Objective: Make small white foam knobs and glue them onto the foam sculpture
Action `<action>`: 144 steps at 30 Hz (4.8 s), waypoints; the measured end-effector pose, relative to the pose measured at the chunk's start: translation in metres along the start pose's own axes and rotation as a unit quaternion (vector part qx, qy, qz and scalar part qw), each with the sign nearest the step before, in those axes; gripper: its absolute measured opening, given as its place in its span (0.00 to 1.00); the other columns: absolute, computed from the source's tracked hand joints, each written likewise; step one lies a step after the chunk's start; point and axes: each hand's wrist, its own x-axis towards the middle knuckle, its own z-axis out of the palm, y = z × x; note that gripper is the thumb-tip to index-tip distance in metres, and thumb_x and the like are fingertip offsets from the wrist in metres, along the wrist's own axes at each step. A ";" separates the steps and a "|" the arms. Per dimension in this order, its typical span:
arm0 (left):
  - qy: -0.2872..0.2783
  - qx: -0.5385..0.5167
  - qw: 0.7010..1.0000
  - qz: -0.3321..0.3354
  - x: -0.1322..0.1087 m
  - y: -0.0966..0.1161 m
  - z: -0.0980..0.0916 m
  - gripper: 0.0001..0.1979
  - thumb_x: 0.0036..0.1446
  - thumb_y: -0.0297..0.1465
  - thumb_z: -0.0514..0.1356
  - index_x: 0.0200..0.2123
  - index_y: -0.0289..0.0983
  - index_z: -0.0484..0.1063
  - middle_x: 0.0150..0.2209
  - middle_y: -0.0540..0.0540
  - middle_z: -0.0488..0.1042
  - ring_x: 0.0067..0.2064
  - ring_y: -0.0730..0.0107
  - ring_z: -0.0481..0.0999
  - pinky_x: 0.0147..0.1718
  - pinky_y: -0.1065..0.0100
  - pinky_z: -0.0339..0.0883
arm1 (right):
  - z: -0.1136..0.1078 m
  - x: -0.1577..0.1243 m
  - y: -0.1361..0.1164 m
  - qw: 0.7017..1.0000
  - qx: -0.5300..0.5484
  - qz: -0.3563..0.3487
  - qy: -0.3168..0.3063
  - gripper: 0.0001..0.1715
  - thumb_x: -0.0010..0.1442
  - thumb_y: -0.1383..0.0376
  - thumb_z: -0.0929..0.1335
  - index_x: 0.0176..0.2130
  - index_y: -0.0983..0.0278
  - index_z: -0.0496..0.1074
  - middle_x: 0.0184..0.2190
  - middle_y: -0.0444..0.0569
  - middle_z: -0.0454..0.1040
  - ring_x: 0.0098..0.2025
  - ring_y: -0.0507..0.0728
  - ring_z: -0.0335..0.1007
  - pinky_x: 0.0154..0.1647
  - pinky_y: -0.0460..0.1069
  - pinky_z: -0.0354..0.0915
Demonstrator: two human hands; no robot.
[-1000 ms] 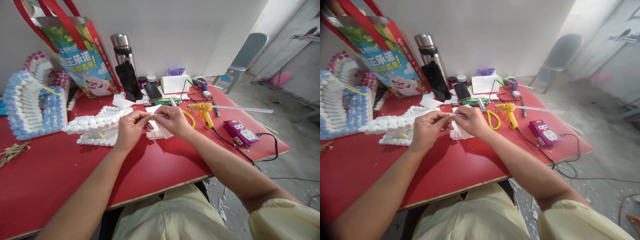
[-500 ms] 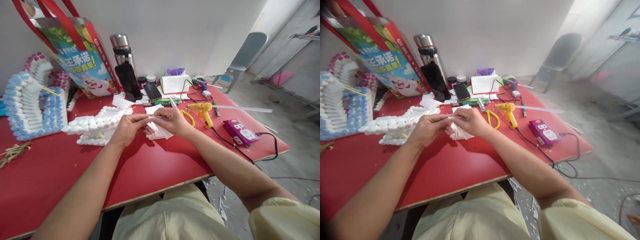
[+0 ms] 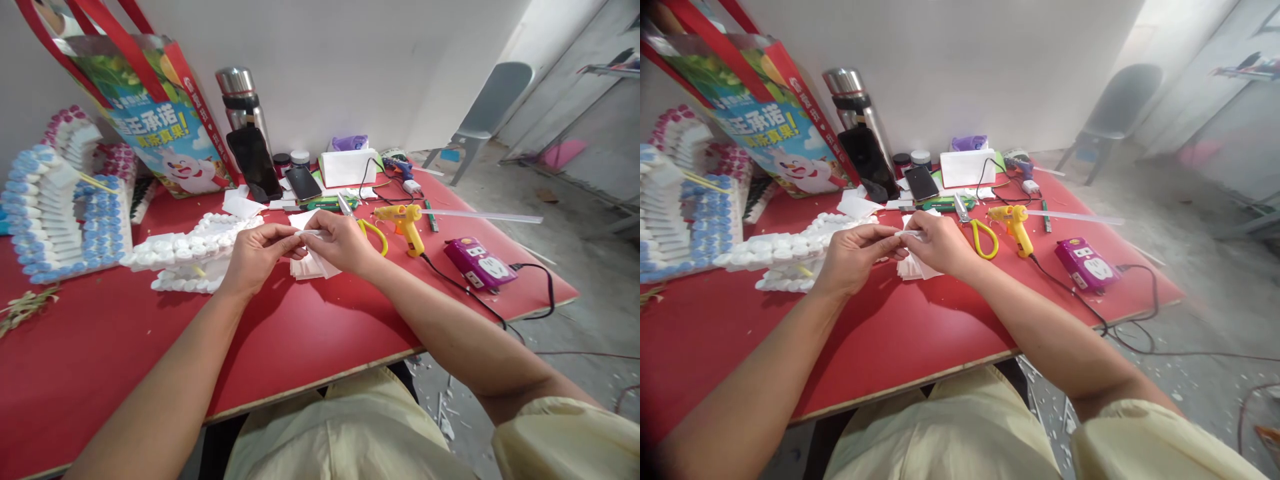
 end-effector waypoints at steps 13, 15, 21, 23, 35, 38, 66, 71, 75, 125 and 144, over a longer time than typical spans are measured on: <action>0.016 0.009 0.999 0.030 0.002 0.002 0.000 0.07 0.50 0.33 0.71 0.32 0.37 0.81 0.25 0.49 0.76 0.26 0.72 0.74 0.29 0.69 0.72 | -0.022 0.015 0.007 0.877 0.367 0.260 -0.167 0.34 0.65 0.37 0.61 0.38 0.64 0.72 0.31 0.56 0.78 0.29 0.60 0.74 0.28 0.53 0.69; 0.013 0.022 0.999 0.038 0.002 0.001 -0.001 0.07 0.51 0.33 0.71 0.34 0.37 0.81 0.25 0.49 0.77 0.26 0.72 0.75 0.29 0.70 0.72 | -0.019 0.015 0.009 0.824 0.438 0.282 -0.223 0.34 0.66 0.38 0.59 0.38 0.64 0.71 0.32 0.57 0.79 0.31 0.62 0.77 0.33 0.57 0.73; 0.007 0.081 0.995 0.059 0.000 -0.004 -0.003 0.08 0.54 0.35 0.70 0.36 0.37 0.81 0.29 0.48 0.78 0.29 0.72 0.75 0.31 0.70 0.73 | -0.008 0.008 0.002 0.703 0.560 0.326 -0.294 0.21 0.69 0.51 0.63 0.38 0.65 0.71 0.30 0.52 0.75 0.34 0.58 0.74 0.46 0.60 0.73; 0.006 0.079 0.995 0.056 0.000 -0.005 -0.004 0.09 0.54 0.36 0.70 0.36 0.37 0.81 0.30 0.47 0.79 0.29 0.71 0.76 0.32 0.69 0.73 | -0.008 0.008 0.002 0.690 0.582 0.329 -0.279 0.17 0.69 0.54 0.64 0.38 0.64 0.71 0.27 0.47 0.71 0.30 0.55 0.70 0.45 0.58 0.73; 0.052 0.026 0.998 0.015 0.003 -0.007 0.005 0.11 0.49 0.37 0.73 0.33 0.36 0.81 0.27 0.48 0.78 0.27 0.73 0.74 0.30 0.70 0.71 | -0.003 0.008 0.006 0.852 0.438 0.224 -0.180 0.15 0.60 0.61 0.73 0.45 0.65 0.71 0.26 0.42 0.69 0.26 0.50 0.64 0.28 0.46 0.65; 0.067 0.001 0.998 -0.004 0.003 -0.010 0.007 0.11 0.48 0.34 0.73 0.33 0.35 0.80 0.26 0.49 0.77 0.26 0.74 0.73 0.29 0.71 0.70 | 0.001 0.008 0.007 0.931 0.298 0.170 -0.121 0.11 0.61 0.59 0.72 0.36 0.65 0.70 0.23 0.41 0.69 0.23 0.49 0.63 0.26 0.46 0.62; 0.131 0.262 0.934 0.204 -0.012 -0.018 0.021 0.09 0.63 0.34 0.62 0.40 0.37 0.81 0.36 0.44 0.81 0.37 0.65 0.81 0.43 0.66 0.74 | 0.009 -0.002 -0.008 0.997 0.035 0.061 0.017 0.12 0.61 0.65 0.68 0.26 0.63 0.69 0.23 0.45 0.74 0.26 0.51 0.63 0.29 0.47 0.55; 0.122 0.369 0.871 0.302 -0.009 -0.023 0.018 0.12 0.67 0.32 0.56 0.45 0.37 0.79 0.42 0.40 0.81 0.45 0.61 0.80 0.47 0.63 0.72 | 0.012 0.000 -0.004 0.990 0.117 0.078 0.028 0.15 0.62 0.62 0.68 0.25 0.64 0.70 0.24 0.46 0.76 0.25 0.50 0.66 0.27 0.46 0.58; 0.113 0.358 0.864 0.335 -0.009 -0.024 0.019 0.12 0.68 0.31 0.55 0.47 0.36 0.78 0.45 0.38 0.81 0.46 0.61 0.80 0.49 0.62 0.72 | 0.009 0.002 -0.002 0.985 0.143 0.091 0.027 0.13 0.61 0.62 0.68 0.27 0.64 0.70 0.24 0.45 0.76 0.21 0.49 0.65 0.23 0.45 0.58; 0.028 0.045 0.996 0.072 -0.006 -0.015 0.012 0.11 0.58 0.37 0.67 0.40 0.36 0.82 0.28 0.47 0.78 0.25 0.70 0.78 0.27 0.67 0.77 | -0.014 0.004 0.002 0.974 0.193 0.046 -0.110 0.08 0.63 0.64 0.69 0.32 0.65 0.70 0.21 0.41 0.71 0.18 0.47 0.64 0.19 0.43 0.58; 0.082 0.214 0.958 0.174 -0.008 -0.001 0.013 0.10 0.66 0.38 0.60 0.41 0.41 0.78 0.38 0.46 0.78 0.40 0.66 0.77 0.45 0.66 0.71 | -0.013 0.012 0.003 0.747 0.543 0.297 -0.243 0.26 0.70 0.48 0.63 0.41 0.69 0.73 0.37 0.60 0.81 0.36 0.60 0.81 0.40 0.56 0.78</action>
